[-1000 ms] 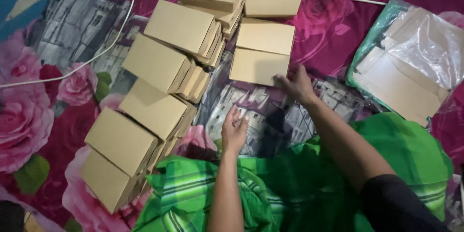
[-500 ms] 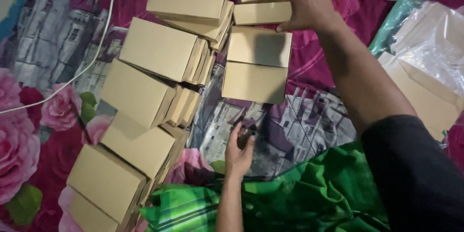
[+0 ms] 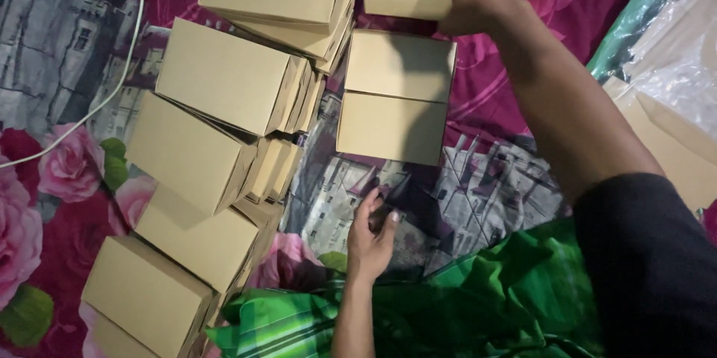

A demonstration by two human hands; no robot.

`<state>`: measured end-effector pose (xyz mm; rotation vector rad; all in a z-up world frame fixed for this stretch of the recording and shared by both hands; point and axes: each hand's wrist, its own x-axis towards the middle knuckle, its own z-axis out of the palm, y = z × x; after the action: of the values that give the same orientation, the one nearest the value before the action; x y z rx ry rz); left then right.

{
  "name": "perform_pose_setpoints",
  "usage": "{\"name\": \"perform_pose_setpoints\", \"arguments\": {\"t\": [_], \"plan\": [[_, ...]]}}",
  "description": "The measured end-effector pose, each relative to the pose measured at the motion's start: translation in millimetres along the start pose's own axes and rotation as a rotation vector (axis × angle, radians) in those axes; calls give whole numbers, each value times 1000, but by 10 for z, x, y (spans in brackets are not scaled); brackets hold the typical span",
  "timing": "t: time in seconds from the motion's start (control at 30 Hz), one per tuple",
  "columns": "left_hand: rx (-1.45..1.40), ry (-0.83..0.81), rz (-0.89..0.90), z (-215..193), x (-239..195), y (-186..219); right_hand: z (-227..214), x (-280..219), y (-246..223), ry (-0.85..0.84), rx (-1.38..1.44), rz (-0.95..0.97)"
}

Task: The person assembles cardboard boxes by hand, folding the flaps into place and stacking the completed boxes.

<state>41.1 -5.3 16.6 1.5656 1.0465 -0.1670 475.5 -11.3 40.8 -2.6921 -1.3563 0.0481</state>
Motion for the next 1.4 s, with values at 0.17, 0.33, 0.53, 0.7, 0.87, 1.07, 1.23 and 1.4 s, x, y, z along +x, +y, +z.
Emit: {"name": "perform_pose_setpoints", "arguments": {"t": [0.17,0.33,0.53,0.7,0.87,1.07,1.23,1.4], "plan": [[-161,-34,15,19,16,-112,-418,-566,-117,207,1,-100],[-134,-23,40,83,26,-100,-354,-1003,-359,405,-300,-176],[-67,5,56,60,-3,-130,35,-1290,-647,375,-243,-157],[57,15,43,4,-99,-30,-160,-1534,-715,161,44,-226],[-34,22,99,53,-13,-146,-112,-1300,-128,512,647,-198],[-35,89,134,93,-18,-111,154,-1032,181,-13,1322,160],[-59,103,102,59,-56,30,410,-896,80,-70,1577,201],[76,145,178,49,-96,27,368,-950,106,-45,1470,147]]}}
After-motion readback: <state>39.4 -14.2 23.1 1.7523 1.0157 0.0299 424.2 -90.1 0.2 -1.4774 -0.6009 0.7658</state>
